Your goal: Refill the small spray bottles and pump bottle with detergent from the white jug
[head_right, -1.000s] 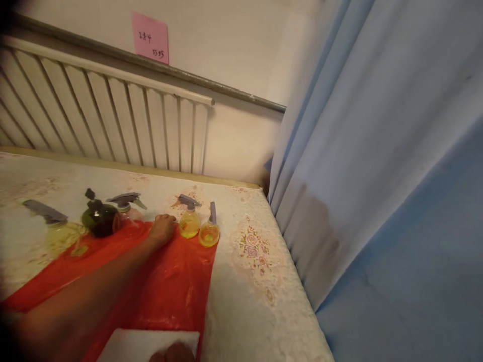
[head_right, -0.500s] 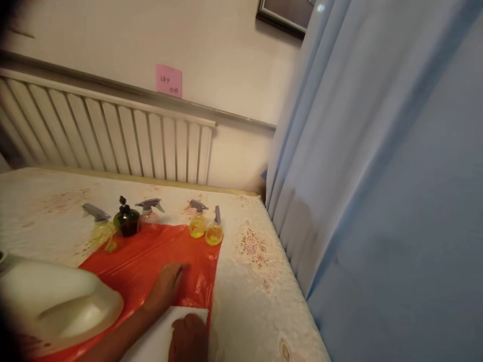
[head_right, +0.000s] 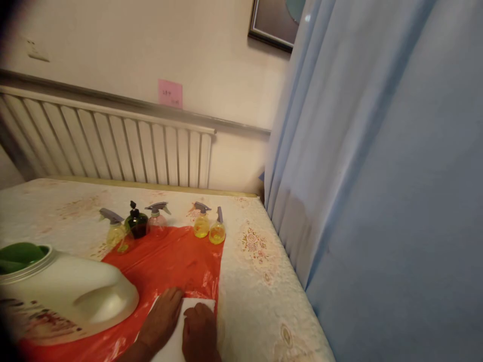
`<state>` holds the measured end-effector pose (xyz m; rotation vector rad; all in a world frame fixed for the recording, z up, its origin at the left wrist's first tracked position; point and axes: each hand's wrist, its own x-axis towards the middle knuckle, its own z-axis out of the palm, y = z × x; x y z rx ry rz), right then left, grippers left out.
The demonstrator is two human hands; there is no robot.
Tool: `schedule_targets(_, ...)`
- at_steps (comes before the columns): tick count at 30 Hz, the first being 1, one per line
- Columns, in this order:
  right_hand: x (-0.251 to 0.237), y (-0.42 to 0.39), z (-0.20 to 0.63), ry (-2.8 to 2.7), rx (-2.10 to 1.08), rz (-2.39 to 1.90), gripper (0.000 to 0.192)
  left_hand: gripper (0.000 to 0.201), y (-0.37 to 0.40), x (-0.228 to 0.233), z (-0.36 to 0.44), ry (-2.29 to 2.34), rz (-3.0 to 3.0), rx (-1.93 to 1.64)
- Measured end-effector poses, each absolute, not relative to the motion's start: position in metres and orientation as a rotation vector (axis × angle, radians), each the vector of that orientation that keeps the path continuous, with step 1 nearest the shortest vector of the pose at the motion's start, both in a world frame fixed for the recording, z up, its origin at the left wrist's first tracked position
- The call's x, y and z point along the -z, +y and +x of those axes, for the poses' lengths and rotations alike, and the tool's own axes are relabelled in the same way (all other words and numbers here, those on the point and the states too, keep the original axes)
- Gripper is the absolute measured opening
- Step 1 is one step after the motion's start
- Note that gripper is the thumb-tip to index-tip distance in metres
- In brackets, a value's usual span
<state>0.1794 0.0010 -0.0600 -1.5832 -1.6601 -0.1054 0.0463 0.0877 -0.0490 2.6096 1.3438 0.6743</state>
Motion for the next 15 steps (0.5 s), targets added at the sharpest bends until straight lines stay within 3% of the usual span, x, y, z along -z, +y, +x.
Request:
schedule_targets(7,0.035,0.014,0.205,-1.41,-0.157,-1.527,0.021,0.035,0.089,0.05,0.047,1.36,2.64,-0.567)
schedule_targets(15,0.005,0.132,0.323,-1.244,-0.242,-1.94,0.022,0.037,0.106,0.092,0.034,1.288,2.777,-0.772)
